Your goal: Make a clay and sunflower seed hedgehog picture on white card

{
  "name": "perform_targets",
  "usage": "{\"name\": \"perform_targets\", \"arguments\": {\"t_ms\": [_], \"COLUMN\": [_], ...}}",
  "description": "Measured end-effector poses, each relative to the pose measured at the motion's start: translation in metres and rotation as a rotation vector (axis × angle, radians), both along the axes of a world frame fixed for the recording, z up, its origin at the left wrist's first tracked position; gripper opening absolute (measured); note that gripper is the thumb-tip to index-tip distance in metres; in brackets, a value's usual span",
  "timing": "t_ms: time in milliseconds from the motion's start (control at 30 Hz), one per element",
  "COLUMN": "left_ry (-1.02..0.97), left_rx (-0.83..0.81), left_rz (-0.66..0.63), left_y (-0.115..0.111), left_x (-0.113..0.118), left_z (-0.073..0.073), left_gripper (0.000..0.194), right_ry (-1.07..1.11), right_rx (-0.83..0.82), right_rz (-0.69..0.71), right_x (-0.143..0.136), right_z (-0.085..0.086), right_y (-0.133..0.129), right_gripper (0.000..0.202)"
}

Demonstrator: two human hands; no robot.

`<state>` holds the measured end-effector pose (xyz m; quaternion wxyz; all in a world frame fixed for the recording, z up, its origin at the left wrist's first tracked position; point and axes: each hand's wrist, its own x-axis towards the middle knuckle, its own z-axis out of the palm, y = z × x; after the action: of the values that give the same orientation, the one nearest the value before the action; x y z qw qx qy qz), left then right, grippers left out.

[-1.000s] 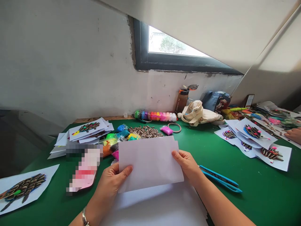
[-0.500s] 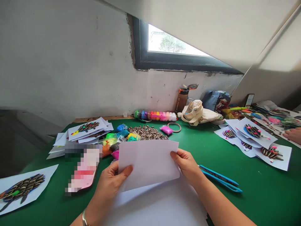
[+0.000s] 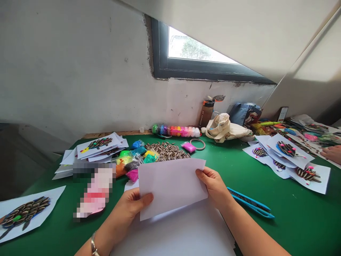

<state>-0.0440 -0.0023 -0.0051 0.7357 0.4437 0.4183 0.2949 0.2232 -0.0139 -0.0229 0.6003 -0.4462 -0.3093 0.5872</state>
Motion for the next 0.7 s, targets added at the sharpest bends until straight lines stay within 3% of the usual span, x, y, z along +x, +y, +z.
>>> {"name": "perform_targets", "arguments": {"t_ms": [400,700], "left_ry": [0.241,0.135], "left_rx": [0.129,-0.093], "left_rz": [0.102,0.001], "left_y": [0.0012,-0.0035], "left_x": [0.0016,0.0035], "left_z": [0.002,0.0013], "left_gripper": [0.036,0.041], "right_ry": [-0.079,-0.07], "right_rx": [-0.081,-0.061], "right_rz": [-0.031,-0.038], "right_x": [-0.0037,-0.0024], "right_z": [-0.0012,-0.0006], "right_y": [0.0003,-0.0006], "right_gripper": [0.04,0.039]}}
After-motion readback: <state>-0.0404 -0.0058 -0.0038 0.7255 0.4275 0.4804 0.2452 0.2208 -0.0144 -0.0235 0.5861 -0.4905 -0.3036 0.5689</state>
